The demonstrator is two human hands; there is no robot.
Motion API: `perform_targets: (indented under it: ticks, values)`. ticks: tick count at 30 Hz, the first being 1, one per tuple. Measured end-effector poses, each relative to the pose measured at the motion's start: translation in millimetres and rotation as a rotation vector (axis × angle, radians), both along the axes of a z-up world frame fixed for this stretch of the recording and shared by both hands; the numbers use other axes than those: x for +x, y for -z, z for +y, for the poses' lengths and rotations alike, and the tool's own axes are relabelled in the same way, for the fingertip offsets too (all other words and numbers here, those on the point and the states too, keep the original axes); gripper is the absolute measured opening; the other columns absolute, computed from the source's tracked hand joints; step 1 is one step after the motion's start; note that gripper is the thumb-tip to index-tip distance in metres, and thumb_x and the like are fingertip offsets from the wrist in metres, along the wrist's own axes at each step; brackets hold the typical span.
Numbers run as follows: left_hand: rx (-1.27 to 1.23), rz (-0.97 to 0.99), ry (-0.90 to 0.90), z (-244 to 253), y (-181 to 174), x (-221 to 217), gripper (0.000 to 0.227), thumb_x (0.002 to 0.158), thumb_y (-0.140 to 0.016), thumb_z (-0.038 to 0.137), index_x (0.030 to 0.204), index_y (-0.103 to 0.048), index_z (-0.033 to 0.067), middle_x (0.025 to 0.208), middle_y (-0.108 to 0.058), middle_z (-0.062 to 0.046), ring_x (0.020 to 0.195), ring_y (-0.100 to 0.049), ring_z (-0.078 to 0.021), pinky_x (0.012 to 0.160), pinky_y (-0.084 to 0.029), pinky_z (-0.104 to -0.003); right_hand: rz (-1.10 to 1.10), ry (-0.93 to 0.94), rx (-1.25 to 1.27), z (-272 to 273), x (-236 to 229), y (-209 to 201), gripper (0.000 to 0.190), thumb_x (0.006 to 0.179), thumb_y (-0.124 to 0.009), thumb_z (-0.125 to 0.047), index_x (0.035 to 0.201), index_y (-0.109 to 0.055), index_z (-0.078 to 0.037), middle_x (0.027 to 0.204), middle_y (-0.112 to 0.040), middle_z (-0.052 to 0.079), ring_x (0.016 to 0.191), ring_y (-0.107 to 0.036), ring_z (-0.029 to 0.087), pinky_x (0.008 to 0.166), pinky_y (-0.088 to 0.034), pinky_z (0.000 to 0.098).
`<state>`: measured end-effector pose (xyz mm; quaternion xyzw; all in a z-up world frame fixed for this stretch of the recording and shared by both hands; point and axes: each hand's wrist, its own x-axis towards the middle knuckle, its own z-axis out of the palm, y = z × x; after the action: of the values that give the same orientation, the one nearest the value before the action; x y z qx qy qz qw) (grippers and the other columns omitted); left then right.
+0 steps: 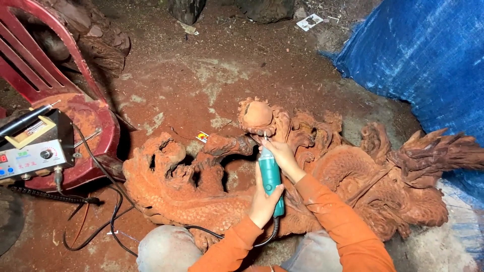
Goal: Carving intricate details into a large wooden sculpture using various rotary power tools.
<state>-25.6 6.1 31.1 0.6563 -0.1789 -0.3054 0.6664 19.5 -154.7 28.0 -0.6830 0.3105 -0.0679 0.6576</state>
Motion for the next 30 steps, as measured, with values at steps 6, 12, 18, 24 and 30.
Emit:
perform_targets:
  ticks: [6,12,18,24,30]
  values:
    - [0.072,-0.101,-0.002,-2,-6,0,0.097,0.094,-0.059,0.027,0.161,0.008,0.0115,0.157,-0.033,-0.027,0.126,-0.059,-0.0357,0.097,-0.053,-0.039,-0.056,-0.004,0.114,-1,5,-10,0.037,0.097,-0.064,-0.030,0.100,-0.076,0.004,0.090,-0.074,0.010,0.071,-0.063,0.013,0.065,-0.051,0.0228]
    - [0.046,-0.115,0.049,0,-13,4,0.099,0.093,-0.058,0.027,0.160,0.013,0.0096,0.158,-0.029,-0.030,0.126,-0.058,-0.0383,0.095,-0.056,-0.042,-0.089,0.043,0.214,-5,3,-1,0.036,0.098,-0.064,-0.028,0.102,-0.074,0.006,0.092,-0.076,0.014,0.071,-0.066,0.016,0.065,-0.054,0.0248]
    - [0.040,-0.159,0.147,25,-2,18,0.102,0.086,-0.062,0.019,0.162,0.006,0.0127,0.155,-0.037,-0.027,0.123,-0.060,-0.0357,0.095,-0.055,-0.043,0.011,-0.061,-0.044,1,-8,-5,0.043,0.099,-0.058,-0.034,0.089,-0.077,0.003,0.080,-0.074,0.012,0.067,-0.065,0.017,0.068,-0.053,0.0255]
    - [0.312,-0.106,0.281,53,-18,53,0.106,0.082,-0.067,0.033,0.164,0.000,0.0286,0.139,-0.056,-0.026,0.117,-0.066,-0.0390,0.094,-0.055,-0.047,0.056,-0.009,0.033,9,2,18,0.050,0.094,-0.069,-0.043,0.103,-0.075,0.007,0.103,-0.072,0.018,0.095,-0.066,0.023,0.088,-0.052,0.0361]
    - [0.481,-0.072,0.355,61,-25,71,0.106,0.083,-0.071,0.045,0.164,-0.003,0.0414,0.130,-0.063,-0.026,0.122,-0.064,-0.0438,0.099,-0.051,-0.053,0.063,0.072,0.104,16,10,37,0.062,0.090,-0.078,-0.049,0.117,-0.072,0.006,0.122,-0.068,0.021,0.117,-0.063,0.027,0.103,-0.050,0.0434]
